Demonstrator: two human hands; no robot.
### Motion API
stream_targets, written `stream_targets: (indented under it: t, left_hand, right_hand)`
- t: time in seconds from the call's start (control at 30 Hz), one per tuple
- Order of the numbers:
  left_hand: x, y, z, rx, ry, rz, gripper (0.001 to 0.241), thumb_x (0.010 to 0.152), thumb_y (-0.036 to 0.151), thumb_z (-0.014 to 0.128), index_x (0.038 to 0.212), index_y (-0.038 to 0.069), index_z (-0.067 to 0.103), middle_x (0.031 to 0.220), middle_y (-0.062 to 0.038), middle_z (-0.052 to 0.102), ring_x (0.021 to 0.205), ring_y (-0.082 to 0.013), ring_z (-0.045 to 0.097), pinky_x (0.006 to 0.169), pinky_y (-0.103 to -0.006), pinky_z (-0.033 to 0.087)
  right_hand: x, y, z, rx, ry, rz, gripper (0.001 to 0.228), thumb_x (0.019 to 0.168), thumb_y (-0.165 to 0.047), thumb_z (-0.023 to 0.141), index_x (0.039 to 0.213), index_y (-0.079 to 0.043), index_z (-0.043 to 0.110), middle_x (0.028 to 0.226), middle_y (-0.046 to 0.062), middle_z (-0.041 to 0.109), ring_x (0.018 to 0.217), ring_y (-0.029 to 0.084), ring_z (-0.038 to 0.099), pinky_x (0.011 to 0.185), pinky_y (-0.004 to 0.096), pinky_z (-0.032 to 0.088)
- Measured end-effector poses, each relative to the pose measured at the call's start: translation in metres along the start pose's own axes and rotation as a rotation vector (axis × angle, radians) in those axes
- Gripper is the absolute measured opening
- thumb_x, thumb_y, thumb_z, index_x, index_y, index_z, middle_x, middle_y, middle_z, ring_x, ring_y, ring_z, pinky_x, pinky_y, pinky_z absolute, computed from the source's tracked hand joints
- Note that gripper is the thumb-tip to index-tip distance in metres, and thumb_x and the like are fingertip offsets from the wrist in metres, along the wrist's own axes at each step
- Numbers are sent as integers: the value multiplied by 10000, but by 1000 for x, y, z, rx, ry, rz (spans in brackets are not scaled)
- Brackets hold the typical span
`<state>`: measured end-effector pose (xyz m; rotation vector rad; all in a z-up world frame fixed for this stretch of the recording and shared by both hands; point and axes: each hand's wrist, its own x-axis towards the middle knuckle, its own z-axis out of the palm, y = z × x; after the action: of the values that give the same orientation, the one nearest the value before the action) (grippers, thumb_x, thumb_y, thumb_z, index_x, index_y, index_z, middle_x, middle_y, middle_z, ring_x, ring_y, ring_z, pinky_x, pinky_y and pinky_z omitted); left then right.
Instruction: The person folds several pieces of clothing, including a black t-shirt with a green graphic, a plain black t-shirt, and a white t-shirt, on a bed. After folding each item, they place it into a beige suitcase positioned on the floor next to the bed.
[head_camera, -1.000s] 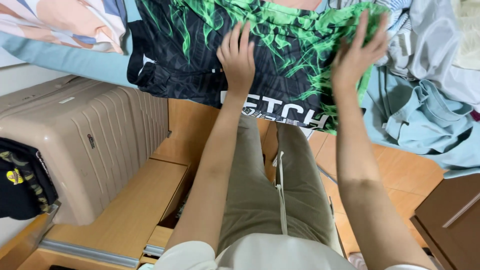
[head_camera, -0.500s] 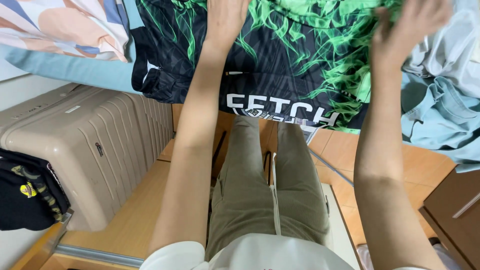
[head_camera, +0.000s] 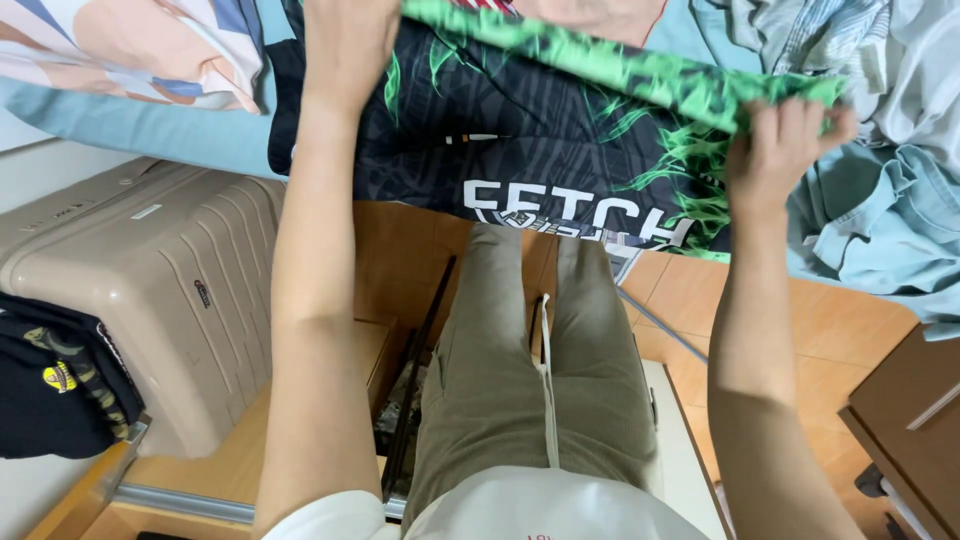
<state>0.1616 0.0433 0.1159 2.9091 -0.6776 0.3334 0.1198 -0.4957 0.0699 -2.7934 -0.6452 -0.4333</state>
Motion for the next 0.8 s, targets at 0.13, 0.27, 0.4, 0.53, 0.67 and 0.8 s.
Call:
stream_targets:
  t: [0.13, 0.27, 0.4, 0.53, 0.67, 0.8]
  left_hand:
    - [-31, 38, -21, 46, -31, -20, 257, 798, 50, 714, 1024, 110, 607, 1043, -55, 537, 1099, -262, 557, 1022, -491, 388]
    - [-77, 64, -14, 8, -167, -191, 244, 803, 38, 731, 994, 110, 596, 989, -72, 503, 1015, -286, 519, 993, -474, 372]
    - [-78, 82, -25, -68, -206, -363, 256, 783, -11, 695, 987, 109, 600, 1007, -86, 506, 1019, -297, 530, 990, -461, 373]
    - [-59, 87, -18, -167, -32, -561, 204, 890, 105, 744, 1057, 107, 627, 1035, -68, 533, 1023, -272, 530, 939, -436, 398]
    - [-31, 79, 7, -187, 299, -833, 379, 976, 278, 772, 1193, 76, 536, 1146, -98, 533, 1080, -279, 539, 954, -410, 446]
    - [-25, 67, 35, -145, 438, -875, 698, 897, 295, 772, 1414, 0, 408, 1266, -182, 474, 1123, -353, 531, 958, -433, 456]
  right_hand:
    - [-54, -26, -13, -20, -146, 50, 277, 804, 93, 673, 979, -119, 638, 920, 57, 474, 1013, 268, 503, 1137, 496, 280]
    - [-64, -64, -25, -39, -388, 134, 413, 816, 74, 649, 1151, -158, 715, 986, 48, 527, 1057, 270, 494, 1111, 531, 261]
    - [-47, -104, -30, 82, -328, 239, 573, 696, 66, 582, 1231, -99, 705, 1196, 106, 607, 1152, 327, 503, 1076, 555, 267]
    - [-5, -157, -3, 320, -168, 246, 540, 746, 47, 617, 1263, -91, 694, 1162, 111, 619, 1157, 323, 532, 1087, 535, 300]
    - [80, -227, 39, 675, -136, 236, 392, 927, 70, 665, 1306, -28, 653, 1209, 153, 637, 1149, 343, 570, 1034, 430, 440]
    - [152, -279, 100, 813, -91, 229, 352, 998, 7, 692, 1337, 3, 599, 1279, 179, 622, 1171, 384, 571, 1050, 428, 460]
